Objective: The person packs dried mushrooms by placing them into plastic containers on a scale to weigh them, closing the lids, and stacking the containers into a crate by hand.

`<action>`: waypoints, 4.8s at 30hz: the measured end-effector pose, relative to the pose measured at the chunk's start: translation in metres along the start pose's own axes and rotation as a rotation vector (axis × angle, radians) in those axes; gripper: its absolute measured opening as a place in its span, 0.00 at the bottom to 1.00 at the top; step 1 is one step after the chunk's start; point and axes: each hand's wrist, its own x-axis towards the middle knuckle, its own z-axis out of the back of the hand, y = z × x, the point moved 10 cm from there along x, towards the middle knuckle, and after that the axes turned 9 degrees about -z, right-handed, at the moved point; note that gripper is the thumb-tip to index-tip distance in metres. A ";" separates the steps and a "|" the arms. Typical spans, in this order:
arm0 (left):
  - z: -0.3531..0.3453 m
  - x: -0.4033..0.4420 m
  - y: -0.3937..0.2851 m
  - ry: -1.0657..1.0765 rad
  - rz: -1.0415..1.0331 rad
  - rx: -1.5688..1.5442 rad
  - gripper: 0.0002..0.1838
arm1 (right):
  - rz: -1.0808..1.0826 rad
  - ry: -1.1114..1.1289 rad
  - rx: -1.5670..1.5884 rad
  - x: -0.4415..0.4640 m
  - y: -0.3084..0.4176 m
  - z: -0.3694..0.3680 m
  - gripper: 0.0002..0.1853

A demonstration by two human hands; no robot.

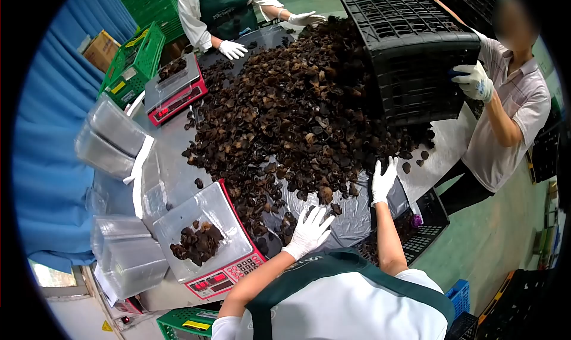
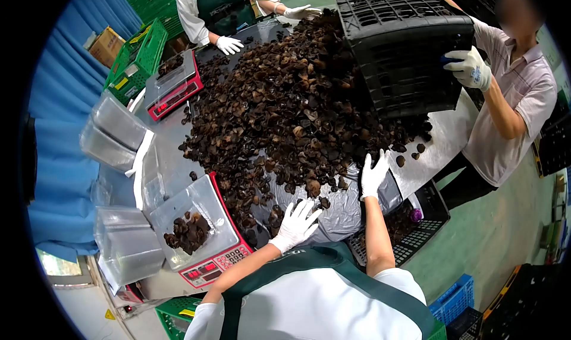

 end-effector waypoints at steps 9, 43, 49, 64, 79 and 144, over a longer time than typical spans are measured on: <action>-0.006 -0.002 0.001 0.026 0.005 0.010 0.25 | 0.021 -0.010 -0.011 0.000 0.001 0.002 0.30; -0.008 -0.003 0.002 0.033 0.020 0.024 0.26 | 0.053 -0.023 -0.019 0.001 0.005 0.001 0.28; -0.004 -0.001 0.001 0.018 0.000 0.050 0.26 | 0.055 -0.028 -0.016 0.001 0.003 0.000 0.28; -0.003 0.002 0.002 -0.001 0.008 0.003 0.26 | 0.106 -0.086 -0.004 0.001 0.008 0.006 0.27; -0.002 0.003 0.001 0.011 0.004 -0.007 0.27 | 0.150 -0.144 -0.007 0.010 0.027 0.020 0.26; -0.113 0.250 -0.058 0.189 -0.429 -0.033 0.30 | -0.289 -0.280 0.298 0.141 -0.101 0.039 0.09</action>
